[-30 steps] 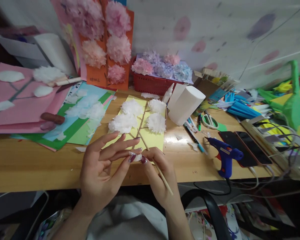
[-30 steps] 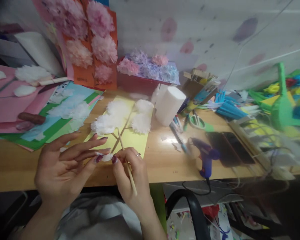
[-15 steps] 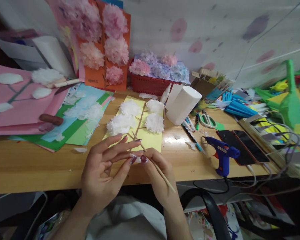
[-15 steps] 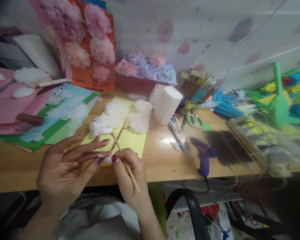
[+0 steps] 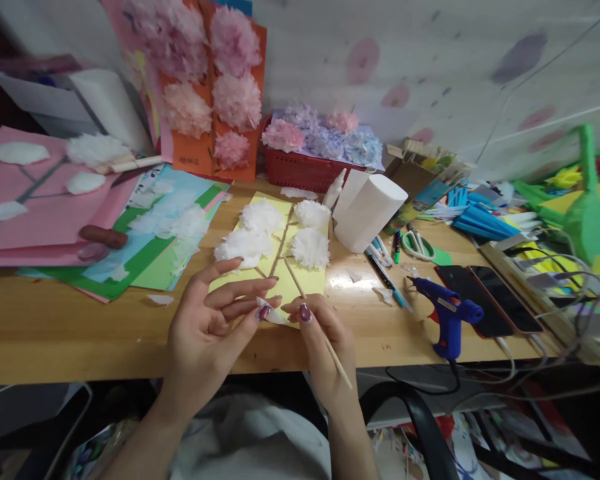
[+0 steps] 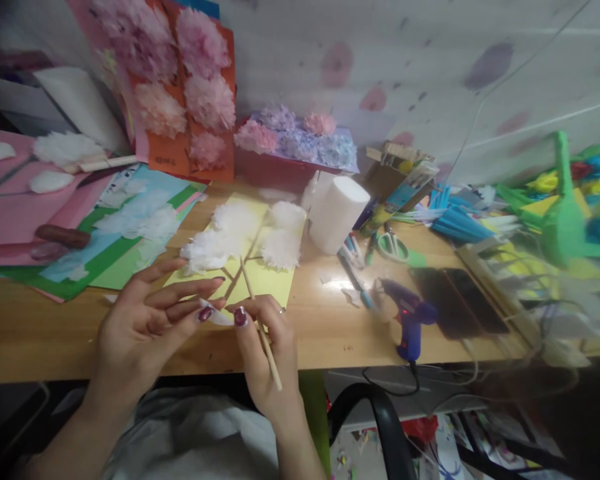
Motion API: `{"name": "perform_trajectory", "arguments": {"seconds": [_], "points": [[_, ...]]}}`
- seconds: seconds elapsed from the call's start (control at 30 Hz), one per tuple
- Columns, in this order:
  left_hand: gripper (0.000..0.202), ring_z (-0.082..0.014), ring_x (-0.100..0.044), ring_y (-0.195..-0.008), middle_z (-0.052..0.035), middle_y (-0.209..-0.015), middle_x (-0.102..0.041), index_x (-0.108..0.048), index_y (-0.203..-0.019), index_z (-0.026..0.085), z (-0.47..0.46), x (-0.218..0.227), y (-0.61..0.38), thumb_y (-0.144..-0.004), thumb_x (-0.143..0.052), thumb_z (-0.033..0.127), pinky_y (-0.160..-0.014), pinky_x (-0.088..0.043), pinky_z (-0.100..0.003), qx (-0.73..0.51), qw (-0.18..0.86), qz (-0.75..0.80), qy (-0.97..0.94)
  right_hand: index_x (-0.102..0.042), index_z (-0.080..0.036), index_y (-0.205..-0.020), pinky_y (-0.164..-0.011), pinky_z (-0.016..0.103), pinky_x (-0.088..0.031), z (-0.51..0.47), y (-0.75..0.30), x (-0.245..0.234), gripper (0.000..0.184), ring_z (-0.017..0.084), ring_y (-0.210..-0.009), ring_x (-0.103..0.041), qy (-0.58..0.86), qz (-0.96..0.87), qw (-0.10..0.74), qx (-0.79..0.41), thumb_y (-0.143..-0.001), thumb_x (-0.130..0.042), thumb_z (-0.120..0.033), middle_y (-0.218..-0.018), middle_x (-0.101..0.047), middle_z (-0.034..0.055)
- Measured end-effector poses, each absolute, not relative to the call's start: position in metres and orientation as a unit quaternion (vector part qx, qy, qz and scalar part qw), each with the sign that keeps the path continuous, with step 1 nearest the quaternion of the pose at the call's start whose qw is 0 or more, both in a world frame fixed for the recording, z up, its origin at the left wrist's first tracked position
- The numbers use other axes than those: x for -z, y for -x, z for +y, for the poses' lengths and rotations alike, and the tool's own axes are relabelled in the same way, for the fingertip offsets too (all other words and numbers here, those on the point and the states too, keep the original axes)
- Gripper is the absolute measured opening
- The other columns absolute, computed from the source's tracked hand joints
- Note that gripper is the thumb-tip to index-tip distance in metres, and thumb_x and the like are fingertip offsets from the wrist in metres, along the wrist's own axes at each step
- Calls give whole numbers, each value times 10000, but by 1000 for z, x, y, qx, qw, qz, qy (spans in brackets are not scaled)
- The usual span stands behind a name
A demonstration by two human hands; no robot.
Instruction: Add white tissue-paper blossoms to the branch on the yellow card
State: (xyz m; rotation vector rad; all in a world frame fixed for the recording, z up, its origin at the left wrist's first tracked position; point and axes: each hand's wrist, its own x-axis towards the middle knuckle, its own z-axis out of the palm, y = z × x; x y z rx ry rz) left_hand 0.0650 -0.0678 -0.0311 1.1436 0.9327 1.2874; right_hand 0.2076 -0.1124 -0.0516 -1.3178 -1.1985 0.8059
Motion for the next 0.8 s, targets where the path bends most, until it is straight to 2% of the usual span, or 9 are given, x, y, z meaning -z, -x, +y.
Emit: {"name": "perform_trajectory", "arguments": {"seconds": [0.1, 0.27, 0.5, 0.8], "points": [[452, -224, -773, -926, -51, -1086, -782, -518, -1218, 272, -67, 30, -66, -830, -740, 203, -827, -652, -346, -524, 573, 399, -487, -682, -234, -898, -794, 309, -425, -110, -202, 49, 200, 178, -868, -602, 531, -530, 555, -359, -989, -557, -362, -890, -660, 15], [436, -216, -775, -908, -63, -1122, -772, -520, -1215, 258, -68, 32, -64, -838, -729, 194, -819, -654, -340, -533, 544, 398, -512, -633, -219, -752, -711, 296, -412, -106, -194, 49, 230, 161, -746, -563, 544, -511, 558, -364, -958, -586, -310, -730, -594, -9], [435, -213, -778, -890, -45, -1077, -780, -525, -1210, 267, -73, 37, -62, -838, -721, 156, -792, -667, -333, -569, 489, 385, -538, -664, -217, -791, -726, 291, -430, -106, -190, 50, 192, 159, -757, -577, 551, -495, 560, -372, -949, -589, -296, -770, -635, 0], [447, -201, -773, -923, -49, -1120, -770, -514, -1224, 267, -76, 44, -61, -850, -707, 119, -816, -653, -303, -559, 487, 363, -564, -693, -210, -783, -698, 277, -436, -106, -185, 50, 238, 155, -724, -581, 560, -462, 573, -381, -953, -581, -333, -748, -662, 2]]}}
